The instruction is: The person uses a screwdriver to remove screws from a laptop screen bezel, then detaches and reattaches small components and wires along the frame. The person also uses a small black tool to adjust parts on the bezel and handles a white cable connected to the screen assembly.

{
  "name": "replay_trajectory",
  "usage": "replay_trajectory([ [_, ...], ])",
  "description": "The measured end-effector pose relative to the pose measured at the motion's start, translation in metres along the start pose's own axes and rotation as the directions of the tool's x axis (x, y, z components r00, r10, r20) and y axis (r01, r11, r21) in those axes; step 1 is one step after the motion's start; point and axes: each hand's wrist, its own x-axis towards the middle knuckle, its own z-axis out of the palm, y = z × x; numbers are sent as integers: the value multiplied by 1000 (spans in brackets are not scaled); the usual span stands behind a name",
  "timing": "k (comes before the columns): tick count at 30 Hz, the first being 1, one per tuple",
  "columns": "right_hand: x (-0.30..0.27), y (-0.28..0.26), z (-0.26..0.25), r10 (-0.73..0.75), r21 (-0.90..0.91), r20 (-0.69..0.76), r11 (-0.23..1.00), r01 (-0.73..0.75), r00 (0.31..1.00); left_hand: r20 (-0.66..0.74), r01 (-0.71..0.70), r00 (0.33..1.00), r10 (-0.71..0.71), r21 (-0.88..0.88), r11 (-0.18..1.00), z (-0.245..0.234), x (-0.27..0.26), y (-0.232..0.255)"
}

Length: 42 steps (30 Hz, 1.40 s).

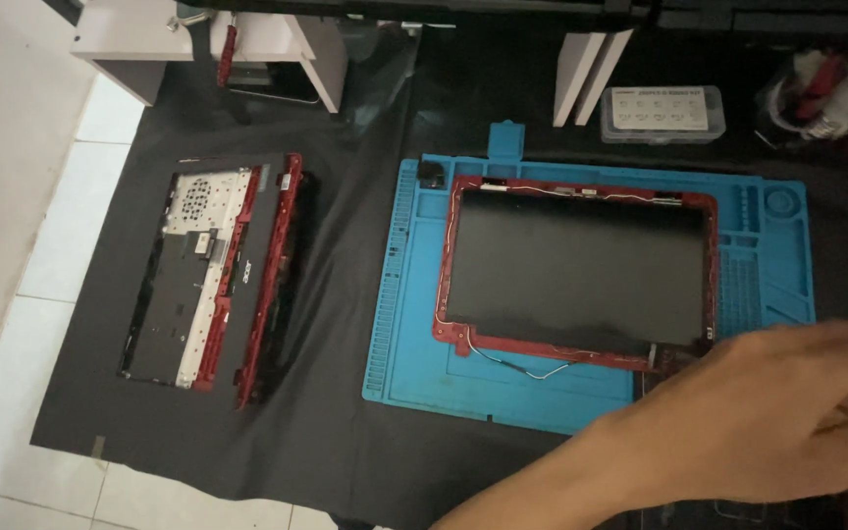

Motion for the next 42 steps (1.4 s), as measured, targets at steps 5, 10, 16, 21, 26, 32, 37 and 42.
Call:
replay_trajectory([
  [5,2,-43,26,-21,-27,-29,999,20,999,-15,-101,995,101,-12,995,-16,6,17],
  [10,-28,-81,55,32,-65,-105,997,-39,994,29,-66,997,65,29,997,-29,11,20],
  [16,-39,-98,88,-65,59,-253,995,82,965,212,59,975,-67,45,997,-51,33,46],
  [21,-31,-126,80,329,23,-12,944,-329,944,195,40,979,-56,83,996,-59,39,50],
  [26,-25,-176,69,300,-179,-33,937,-301,953,217,-83,972,89,-37,996,-67,36,34],
  [32,-25,-148,76,117,35,61,992,-119,991,256,93,963,-84,-23,995,-73,41,39],
  [37,-24,-198,63,90,129,8,987,-90,996,235,-66,970,58,25,998,-72,45,26],
  [42,-19,-206,63,173,-9,91,985,-173,981,225,86,969,-105,91,992,-74,51,37],
])
